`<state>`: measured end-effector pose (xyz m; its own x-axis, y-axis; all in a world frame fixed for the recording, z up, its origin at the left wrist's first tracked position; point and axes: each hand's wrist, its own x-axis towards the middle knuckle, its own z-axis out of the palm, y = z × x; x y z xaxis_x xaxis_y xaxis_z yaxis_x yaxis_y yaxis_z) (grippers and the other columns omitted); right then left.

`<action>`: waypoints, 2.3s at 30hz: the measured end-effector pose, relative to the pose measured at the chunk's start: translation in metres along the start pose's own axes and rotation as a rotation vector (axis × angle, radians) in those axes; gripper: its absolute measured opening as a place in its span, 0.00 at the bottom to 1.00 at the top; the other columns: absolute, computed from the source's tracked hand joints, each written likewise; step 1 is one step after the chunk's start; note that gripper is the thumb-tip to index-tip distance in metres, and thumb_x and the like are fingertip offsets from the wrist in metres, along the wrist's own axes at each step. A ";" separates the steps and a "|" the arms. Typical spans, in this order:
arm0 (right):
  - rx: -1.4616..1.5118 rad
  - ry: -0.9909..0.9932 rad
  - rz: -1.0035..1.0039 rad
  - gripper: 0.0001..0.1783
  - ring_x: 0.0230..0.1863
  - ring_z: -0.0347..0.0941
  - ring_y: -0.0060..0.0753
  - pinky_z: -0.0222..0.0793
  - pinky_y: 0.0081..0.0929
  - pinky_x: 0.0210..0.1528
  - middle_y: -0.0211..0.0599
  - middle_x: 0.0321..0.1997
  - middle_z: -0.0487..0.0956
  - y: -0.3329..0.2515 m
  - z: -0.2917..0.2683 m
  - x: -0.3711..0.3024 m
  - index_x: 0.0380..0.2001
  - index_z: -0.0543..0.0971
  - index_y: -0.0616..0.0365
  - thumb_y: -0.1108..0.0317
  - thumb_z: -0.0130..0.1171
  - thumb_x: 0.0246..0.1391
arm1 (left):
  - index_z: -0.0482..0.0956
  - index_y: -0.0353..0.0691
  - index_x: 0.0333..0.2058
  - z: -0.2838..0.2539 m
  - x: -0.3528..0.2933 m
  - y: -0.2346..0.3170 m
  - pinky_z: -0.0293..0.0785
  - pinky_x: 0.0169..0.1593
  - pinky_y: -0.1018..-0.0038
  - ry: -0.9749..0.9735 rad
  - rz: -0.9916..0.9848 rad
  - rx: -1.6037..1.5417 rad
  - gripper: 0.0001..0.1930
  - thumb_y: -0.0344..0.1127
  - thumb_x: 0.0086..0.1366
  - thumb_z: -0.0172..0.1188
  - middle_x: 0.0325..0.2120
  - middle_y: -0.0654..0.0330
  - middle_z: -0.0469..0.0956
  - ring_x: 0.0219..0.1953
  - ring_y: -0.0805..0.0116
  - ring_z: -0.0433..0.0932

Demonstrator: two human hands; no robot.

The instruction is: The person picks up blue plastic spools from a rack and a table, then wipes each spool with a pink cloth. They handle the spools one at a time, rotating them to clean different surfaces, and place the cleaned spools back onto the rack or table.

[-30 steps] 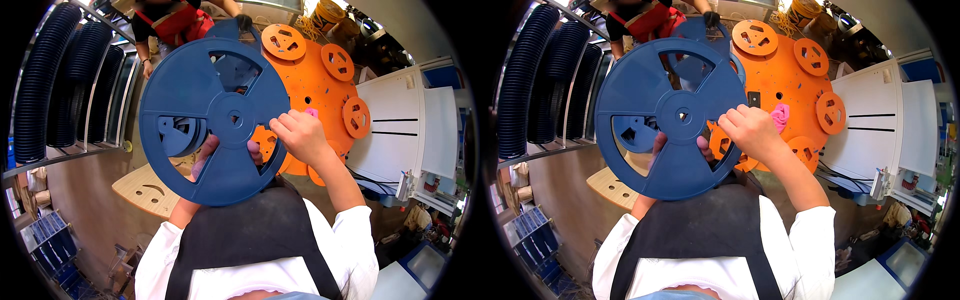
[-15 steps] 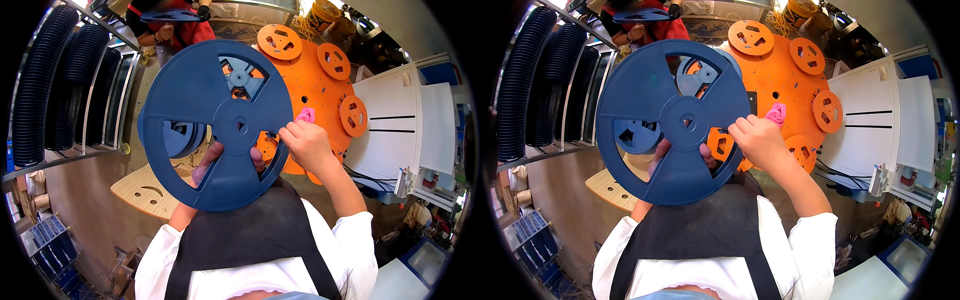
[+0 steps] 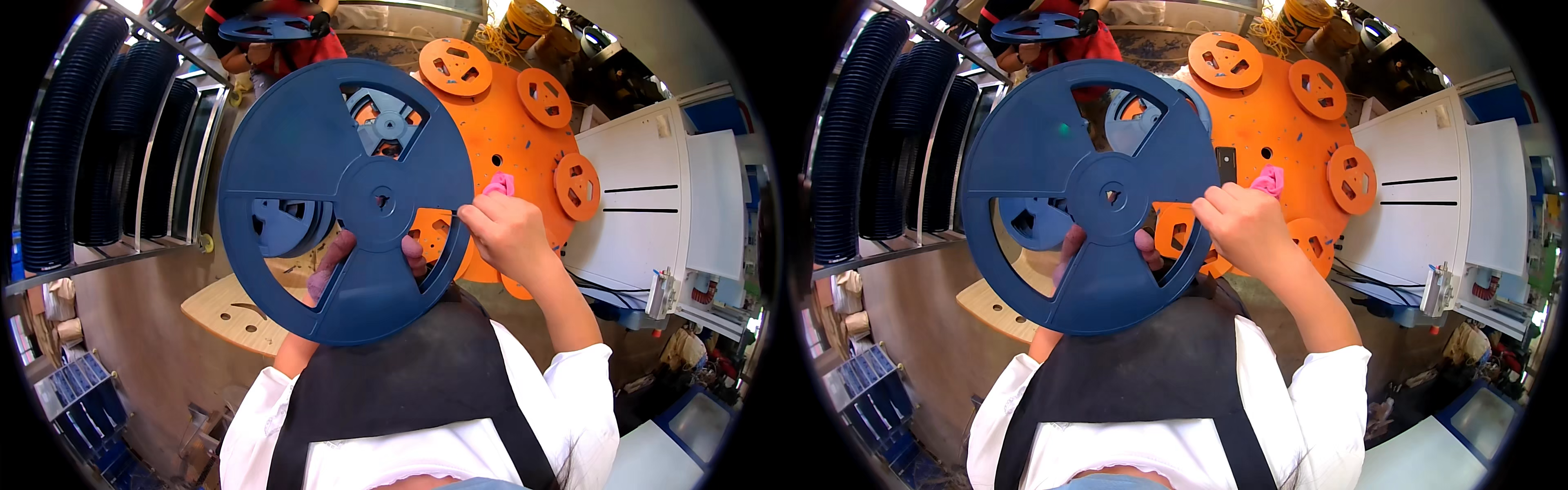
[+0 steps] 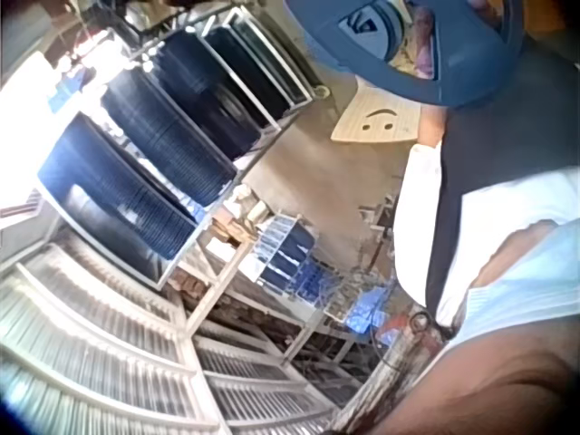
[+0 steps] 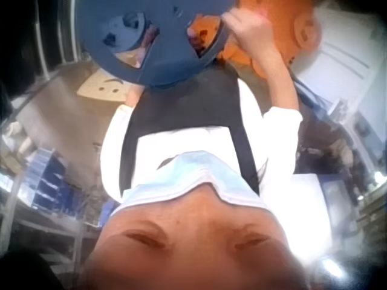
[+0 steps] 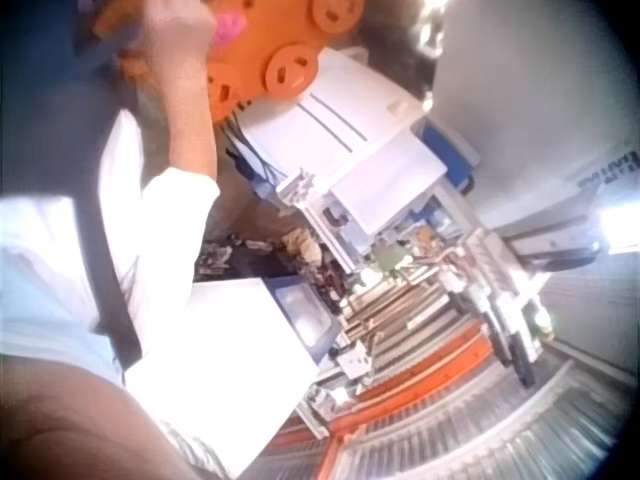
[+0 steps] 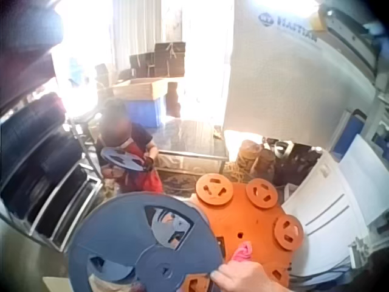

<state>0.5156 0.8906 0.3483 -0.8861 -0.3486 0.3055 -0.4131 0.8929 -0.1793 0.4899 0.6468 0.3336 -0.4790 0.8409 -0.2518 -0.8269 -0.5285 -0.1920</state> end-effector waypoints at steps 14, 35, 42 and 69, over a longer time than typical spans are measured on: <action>1.742 0.678 0.903 0.06 0.23 0.67 0.15 0.66 0.16 0.24 0.25 0.25 0.73 0.047 0.107 -0.017 0.29 0.74 0.55 0.70 0.53 0.61 | 0.63 0.46 0.59 -0.011 0.010 0.012 0.63 0.51 0.66 -0.470 -0.067 0.000 0.34 0.62 0.60 0.52 0.44 0.46 0.75 0.43 0.54 0.74; 1.859 0.024 0.356 0.11 0.16 0.62 0.16 0.57 0.15 0.20 0.29 0.21 0.71 0.009 0.082 0.107 0.27 0.74 0.60 0.64 0.54 0.59 | 0.61 0.40 0.61 -0.041 0.017 -0.001 0.64 0.51 0.61 -0.652 -0.255 -0.029 0.38 0.63 0.61 0.48 0.47 0.37 0.73 0.43 0.49 0.74; 1.817 -0.053 0.239 0.13 0.20 0.61 0.14 0.56 0.15 0.23 0.28 0.21 0.70 0.004 0.087 0.097 0.23 0.71 0.57 0.64 0.53 0.61 | 0.61 0.40 0.61 -0.039 0.007 -0.001 0.64 0.51 0.61 -0.606 -0.262 -0.048 0.37 0.62 0.62 0.48 0.47 0.37 0.73 0.43 0.48 0.74; 1.647 0.128 1.514 0.11 0.16 0.66 0.22 0.63 0.20 0.17 0.29 0.21 0.72 0.027 0.264 -0.079 0.32 0.70 0.53 0.59 0.48 0.64 | 0.59 0.30 0.61 -0.088 -0.072 0.097 0.68 0.53 0.66 -0.037 0.416 0.124 0.43 0.62 0.59 0.54 0.50 0.46 0.73 0.48 0.55 0.74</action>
<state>0.5193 0.8670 0.0725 -0.6323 0.2283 -0.7403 0.5292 -0.5706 -0.6280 0.4700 0.5250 0.2495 -0.7873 0.5639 -0.2494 -0.5891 -0.8073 0.0345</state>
